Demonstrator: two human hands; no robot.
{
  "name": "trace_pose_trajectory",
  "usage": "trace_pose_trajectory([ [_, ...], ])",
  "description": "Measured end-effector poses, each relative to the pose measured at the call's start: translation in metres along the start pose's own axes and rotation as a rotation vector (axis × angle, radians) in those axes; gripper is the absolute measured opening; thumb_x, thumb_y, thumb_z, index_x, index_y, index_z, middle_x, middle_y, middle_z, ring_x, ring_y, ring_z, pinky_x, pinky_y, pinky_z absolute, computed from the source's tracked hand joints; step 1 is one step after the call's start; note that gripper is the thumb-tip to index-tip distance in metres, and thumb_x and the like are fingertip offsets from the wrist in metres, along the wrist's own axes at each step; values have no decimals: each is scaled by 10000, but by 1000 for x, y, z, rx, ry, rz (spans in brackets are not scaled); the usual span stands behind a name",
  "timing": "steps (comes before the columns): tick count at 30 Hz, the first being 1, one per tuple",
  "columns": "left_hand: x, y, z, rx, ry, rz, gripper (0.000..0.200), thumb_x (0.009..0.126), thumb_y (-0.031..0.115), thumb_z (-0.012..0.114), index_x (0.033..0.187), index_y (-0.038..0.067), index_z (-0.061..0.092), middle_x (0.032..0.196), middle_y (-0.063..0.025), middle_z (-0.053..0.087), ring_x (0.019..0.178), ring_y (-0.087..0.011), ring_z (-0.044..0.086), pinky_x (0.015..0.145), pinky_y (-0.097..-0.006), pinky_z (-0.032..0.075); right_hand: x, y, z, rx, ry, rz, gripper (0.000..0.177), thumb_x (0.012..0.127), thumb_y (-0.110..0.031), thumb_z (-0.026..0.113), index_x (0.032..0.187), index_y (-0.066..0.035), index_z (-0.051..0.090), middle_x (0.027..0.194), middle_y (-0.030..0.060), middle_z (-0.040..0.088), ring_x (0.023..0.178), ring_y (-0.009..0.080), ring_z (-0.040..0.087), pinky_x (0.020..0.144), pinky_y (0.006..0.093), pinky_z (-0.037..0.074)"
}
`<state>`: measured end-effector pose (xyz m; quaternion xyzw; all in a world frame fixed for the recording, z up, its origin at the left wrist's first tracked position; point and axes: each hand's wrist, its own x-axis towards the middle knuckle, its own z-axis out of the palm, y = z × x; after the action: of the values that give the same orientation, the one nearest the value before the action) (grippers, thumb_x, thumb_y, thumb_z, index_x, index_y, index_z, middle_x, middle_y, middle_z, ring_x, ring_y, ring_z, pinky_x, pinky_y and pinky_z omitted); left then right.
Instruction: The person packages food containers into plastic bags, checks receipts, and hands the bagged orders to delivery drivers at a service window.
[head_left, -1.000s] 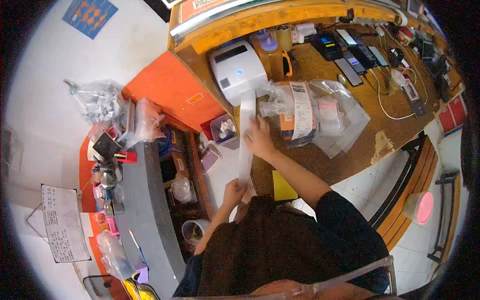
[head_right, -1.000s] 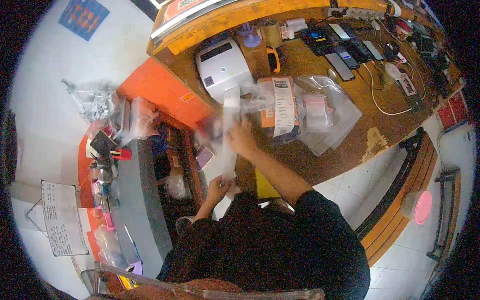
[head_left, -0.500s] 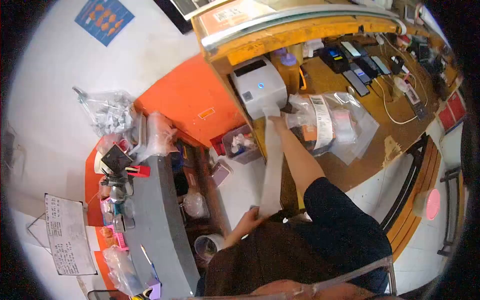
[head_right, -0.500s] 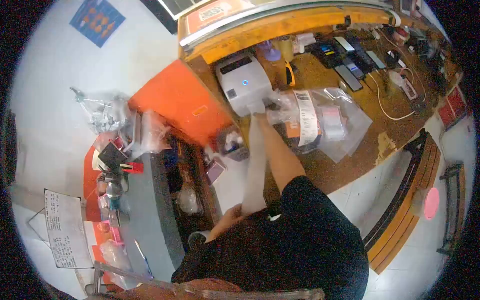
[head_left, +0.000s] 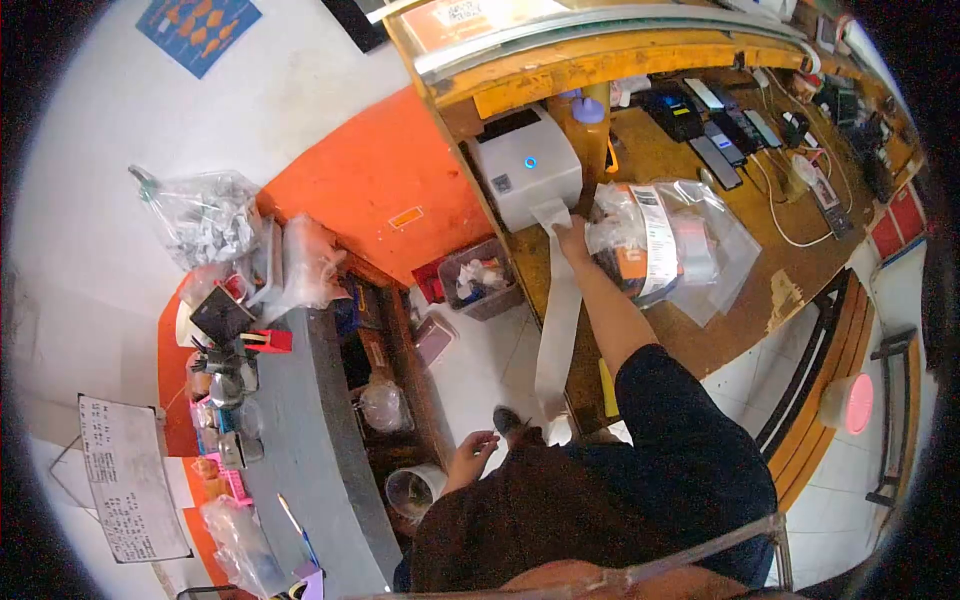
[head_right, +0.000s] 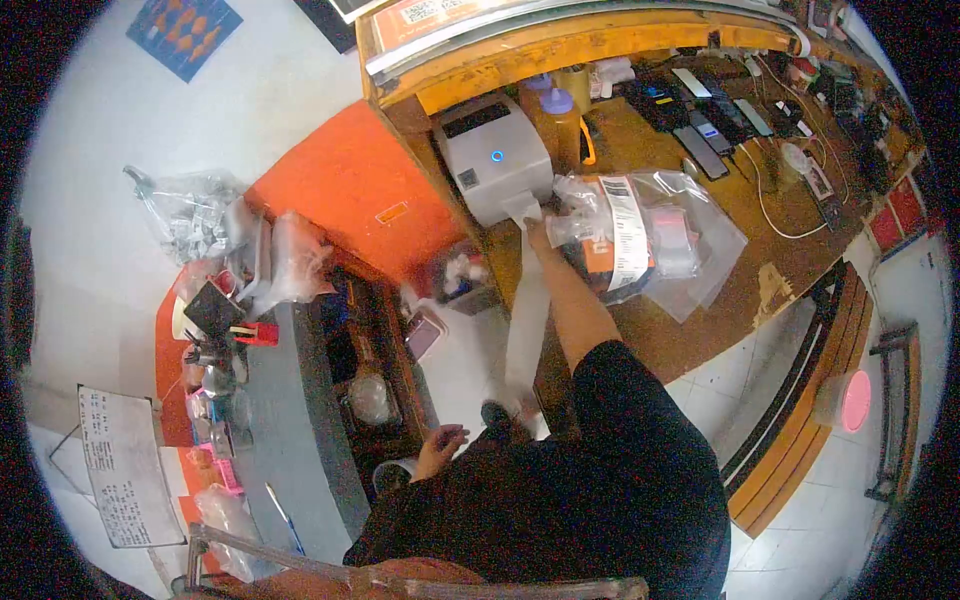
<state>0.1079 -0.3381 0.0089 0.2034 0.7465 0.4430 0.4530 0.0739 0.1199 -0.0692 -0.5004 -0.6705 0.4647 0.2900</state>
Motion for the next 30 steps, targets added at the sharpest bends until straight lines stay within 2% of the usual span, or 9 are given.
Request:
trace_pose_trajectory([
  [2, 5, 2, 0, 20, -17, 19, 279, 824, 161, 540, 1043, -4, 492, 955, -87, 592, 859, -156, 566, 756, -281, 444, -8, -9, -5, 38, 80, 18, 453, 705, -219, 635, 1031, 50, 475, 1164, 217, 405, 1045, 305, 425, 872, 372, 328],
  [5, 13, -3, 2, -9, -35, 66, 273, 827, 150, 536, 1046, -7, 487, 966, -97, 588, 857, -157, 566, 761, -274, 440, -6, -4, -13, 347, -30, 2, 426, 716, -245, 629, 1005, 32, 483, 1101, 244, 434, 1007, 330, 442, 845, 399, 341],
  [7, 15, -2, 2, -56, -39, 91, 271, 828, 145, 536, 1047, -7, 485, 970, -101, 587, 856, -158, 567, 764, -271, 437, 26, 46, 11, 11, 43, -221, 425, 722, -251, 617, 1011, 23, 467, 975, 242, 500, 932, 348, 484, 815, 408, 367],
  [8, 15, 1, 3, -71, -33, 88, 273, 827, 145, 537, 1047, -8, 484, 971, -102, 586, 855, -159, 567, 765, -272, 437, 38, 65, 27, 13, 46, -217, 425, 722, -251, 617, 1011, 23, 467, 975, 242, 500, 932, 348, 484, 815, 408, 367],
  [17, 9, 14, 5, -35, -32, 4, 267, 828, 133, 534, 1052, -1, 477, 974, -108, 584, 858, -163, 563, 762, -280, 435, 25, 56, 18, 26, 133, -15, 403, 706, -223, 626, 1007, 11, 496, 949, 216, 531, 900, 330, 512, 789, 391, 388],
  [25, 23, 18, 11, 25, -52, 50, 274, 821, 140, 544, 1050, 4, 483, 977, -112, 576, 874, -169, 551, 750, -273, 435, -3, 30, 15, -41, 205, -104, 387, 692, -199, 635, 1004, 0, 521, 926, 192, 559, 873, 314, 536, 766, 375, 407],
  [27, 30, 23, 17, 151, 67, 70, 442, 757, 185, 630, 1101, -17, 437, 1084, -148, 499, 983, -215, 494, 800, -300, 411, -34, 7, 7, -13, 144, -187, 384, 688, -192, 637, 1004, -2, 528, 920, 186, 566, 866, 310, 542, 761, 372, 411],
  [28, 36, 25, 19, 142, 70, 70, 442, 757, 185, 630, 1101, -17, 437, 1084, -148, 499, 983, -215, 494, 800, -300, 411, -55, -9, 1, 33, 52, -187, 382, 687, -189, 638, 1003, -4, 531, 917, 184, 570, 862, 308, 545, 758, 370, 414],
  [30, 47, 30, 18, 398, 353, 467, 691, 662, 227, 718, 1183, -33, 347, 1188, -184, 380, 1100, -279, 387, 887, -353, 350, -107, -65, -29, 231, -347, -37, 412, 716, -166, 617, 1087, -30, 500, 957, 146, 574, 866, 253, 559, 732, 344, 442],
])
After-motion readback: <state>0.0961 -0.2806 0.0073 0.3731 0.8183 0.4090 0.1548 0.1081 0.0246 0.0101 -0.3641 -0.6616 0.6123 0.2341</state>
